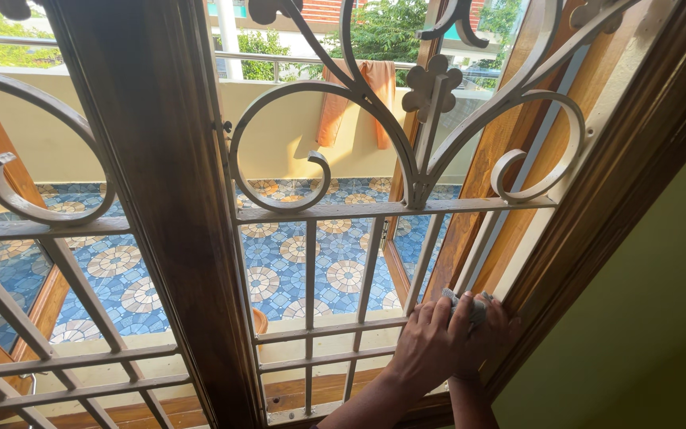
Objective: The person wipes the metal bars and decorative scrollwork of a window security grille using a grey cloth. They systematically clean the vertical and horizontal bars, as well as the curved floral patterns, moving from the center to the edges of the window frame.
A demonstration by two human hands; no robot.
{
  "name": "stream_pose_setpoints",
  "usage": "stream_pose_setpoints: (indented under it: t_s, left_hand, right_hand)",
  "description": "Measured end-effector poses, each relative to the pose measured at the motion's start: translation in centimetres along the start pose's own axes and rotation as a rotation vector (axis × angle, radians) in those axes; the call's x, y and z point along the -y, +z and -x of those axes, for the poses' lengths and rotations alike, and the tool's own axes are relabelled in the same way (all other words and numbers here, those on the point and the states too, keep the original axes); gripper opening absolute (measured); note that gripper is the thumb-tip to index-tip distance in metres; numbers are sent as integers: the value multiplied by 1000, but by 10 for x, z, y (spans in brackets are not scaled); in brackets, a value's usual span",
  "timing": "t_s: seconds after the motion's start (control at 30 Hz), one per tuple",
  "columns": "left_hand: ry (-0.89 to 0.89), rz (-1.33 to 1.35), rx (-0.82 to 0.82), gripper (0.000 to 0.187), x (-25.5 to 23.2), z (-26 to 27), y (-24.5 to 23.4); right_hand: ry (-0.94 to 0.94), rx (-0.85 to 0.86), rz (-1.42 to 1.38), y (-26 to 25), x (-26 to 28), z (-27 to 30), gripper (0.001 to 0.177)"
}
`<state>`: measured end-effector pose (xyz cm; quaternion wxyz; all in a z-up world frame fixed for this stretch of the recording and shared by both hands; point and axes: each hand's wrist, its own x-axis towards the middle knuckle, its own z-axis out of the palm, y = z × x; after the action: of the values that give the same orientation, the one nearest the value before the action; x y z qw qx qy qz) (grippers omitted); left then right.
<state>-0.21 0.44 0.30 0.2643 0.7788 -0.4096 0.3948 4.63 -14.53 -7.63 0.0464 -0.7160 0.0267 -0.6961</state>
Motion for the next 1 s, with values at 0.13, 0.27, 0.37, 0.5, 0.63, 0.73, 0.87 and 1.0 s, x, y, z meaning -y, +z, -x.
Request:
stream_pose_setpoints:
  t_s: [0.13,0.27,0.37,0.5,0.63,0.73,0.87,1.0]
  left_hand:
    - [1,5,-30,54,1,1,4]
    - [-13,-31,-21,40,4,1,13]
    - [-51,-60,17,37,2,0,17]
    - [-73,-24,33,39,0,-1,12]
    - [-79,23,80,38,0,5,3]
    - [-21,-43,-7,39,-3,14,0]
    - [-14,-3,-19,35,-5,25,-9]
    - [-41,93,-36,32,-7,39,-27]
  right_hand:
    - [-29,-59,-5,4,-2,9,43]
    - [-16,-28,-57,4,-9,12,37]
    - [-31,-24,-76,-3,-3,7,36]
    - [-2,11,-81,-24,23,-10,44]
    - [22,79,-67,-47,40,-27,50]
    - [28,114,-187,-60,44,-36,53]
    - [111,136,-325,-74,60,-35,49]
    - [94,172,-383,-90,71,-40,53]
